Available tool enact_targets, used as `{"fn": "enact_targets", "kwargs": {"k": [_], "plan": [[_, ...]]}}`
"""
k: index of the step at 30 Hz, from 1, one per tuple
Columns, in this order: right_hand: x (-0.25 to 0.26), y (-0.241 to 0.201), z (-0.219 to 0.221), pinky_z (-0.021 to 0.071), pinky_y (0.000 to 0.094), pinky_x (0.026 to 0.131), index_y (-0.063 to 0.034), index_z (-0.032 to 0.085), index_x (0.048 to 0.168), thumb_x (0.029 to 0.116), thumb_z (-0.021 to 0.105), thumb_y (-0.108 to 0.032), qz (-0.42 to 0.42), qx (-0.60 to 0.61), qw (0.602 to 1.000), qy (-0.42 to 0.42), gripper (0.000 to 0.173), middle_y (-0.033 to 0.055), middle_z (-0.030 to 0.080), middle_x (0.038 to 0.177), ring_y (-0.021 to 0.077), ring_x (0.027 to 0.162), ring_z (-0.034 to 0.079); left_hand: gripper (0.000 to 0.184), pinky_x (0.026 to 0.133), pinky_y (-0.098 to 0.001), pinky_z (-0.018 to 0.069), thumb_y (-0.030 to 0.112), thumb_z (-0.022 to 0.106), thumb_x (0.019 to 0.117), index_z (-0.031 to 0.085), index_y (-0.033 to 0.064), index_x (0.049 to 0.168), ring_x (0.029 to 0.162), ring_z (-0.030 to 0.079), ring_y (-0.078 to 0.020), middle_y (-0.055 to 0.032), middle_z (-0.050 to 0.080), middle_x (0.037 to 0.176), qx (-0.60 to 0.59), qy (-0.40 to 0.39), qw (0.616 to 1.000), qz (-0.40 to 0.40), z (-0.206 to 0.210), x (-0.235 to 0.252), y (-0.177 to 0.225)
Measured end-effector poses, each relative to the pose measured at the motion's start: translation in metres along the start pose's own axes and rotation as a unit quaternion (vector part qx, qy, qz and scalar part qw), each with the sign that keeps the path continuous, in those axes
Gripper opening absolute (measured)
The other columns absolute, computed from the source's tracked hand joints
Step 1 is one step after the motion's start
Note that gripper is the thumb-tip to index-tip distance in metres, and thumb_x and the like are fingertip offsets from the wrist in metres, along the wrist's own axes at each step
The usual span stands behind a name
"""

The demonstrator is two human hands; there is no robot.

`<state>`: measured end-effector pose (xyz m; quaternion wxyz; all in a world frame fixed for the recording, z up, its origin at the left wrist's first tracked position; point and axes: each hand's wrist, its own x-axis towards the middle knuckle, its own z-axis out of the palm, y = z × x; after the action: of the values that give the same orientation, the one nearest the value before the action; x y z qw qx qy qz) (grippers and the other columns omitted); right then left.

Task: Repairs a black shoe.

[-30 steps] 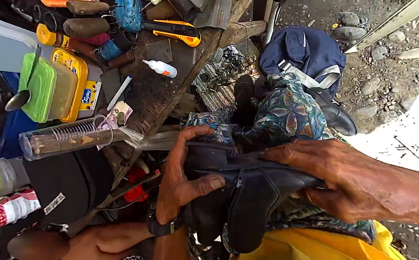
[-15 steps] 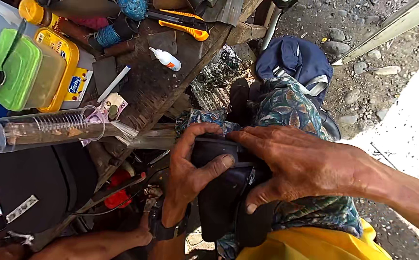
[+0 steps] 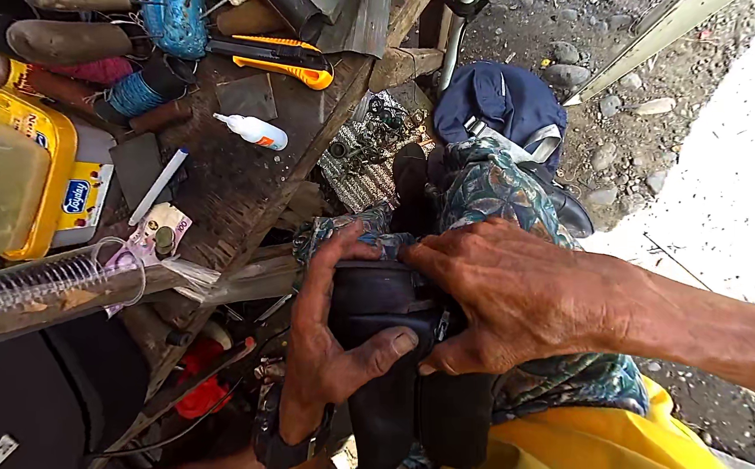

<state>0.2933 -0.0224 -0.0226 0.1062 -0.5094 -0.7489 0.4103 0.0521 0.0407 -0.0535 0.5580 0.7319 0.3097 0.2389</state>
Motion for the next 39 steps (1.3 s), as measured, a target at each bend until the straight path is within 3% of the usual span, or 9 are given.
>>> {"fn": "enact_targets", "kwargs": {"k": [6, 14, 35, 39], "plan": [[0.003, 0.007, 0.003, 0.0500, 0.0388, 0.064, -0.0096, 0.062, 0.115, 0.0796, 0.069, -0.062, -0.037, 0.000, 0.999, 0.022, 0.064, 0.0015, 0.062, 0.083, 0.0182, 0.075, 0.063, 0.079, 0.100, -0.0369, 0.0549, 0.043, 0.084, 0.0795, 0.052, 0.0055, 0.141, 0.113, 0.064, -0.0208, -0.0092, 0.066, 0.122, -0.011, 0.031, 0.999, 0.022, 0.007, 0.002, -0.003], [0.008, 0.012, 0.001, 0.0479, 0.0370, 0.061, -0.0108, 0.063, 0.111, 0.0795, 0.069, -0.062, -0.049, 0.008, 0.999, 0.022, 0.060, -0.0001, 0.060, 0.079, 0.0157, 0.072, 0.061, 0.073, 0.096, -0.0353, 0.0573, 0.039, 0.082, 0.0833, 0.052, 0.0070, 0.142, 0.108, 0.067, -0.0191, -0.0075, 0.069, 0.118, -0.001, 0.061, 0.997, 0.040, 0.011, 0.004, -0.005], [0.007, 0.019, 0.003, 0.0497, 0.0376, 0.061, -0.0154, 0.065, 0.108, 0.0789, 0.065, -0.068, -0.066, -0.015, 0.997, 0.048, 0.060, -0.0037, 0.062, 0.076, 0.0127, 0.070, 0.062, 0.067, 0.094, -0.0346, 0.0596, 0.031, 0.082, 0.0845, 0.055, -0.0048, 0.134, 0.105, 0.069, -0.0192, -0.0106, 0.072, 0.112, -0.025, 0.102, 0.993, 0.057, 0.017, 0.007, -0.006], [0.003, 0.017, 0.009, 0.0504, 0.0404, 0.061, -0.0139, 0.063, 0.111, 0.0782, 0.065, -0.073, -0.051, -0.008, 0.998, 0.032, 0.067, -0.0013, 0.063, 0.079, 0.0154, 0.072, 0.063, 0.061, 0.092, -0.0349, 0.0597, 0.028, 0.079, 0.0873, 0.056, -0.0067, 0.132, 0.105, 0.069, -0.0204, -0.0117, 0.071, 0.113, -0.040, 0.081, 0.996, 0.017, 0.017, 0.004, -0.004]]}}
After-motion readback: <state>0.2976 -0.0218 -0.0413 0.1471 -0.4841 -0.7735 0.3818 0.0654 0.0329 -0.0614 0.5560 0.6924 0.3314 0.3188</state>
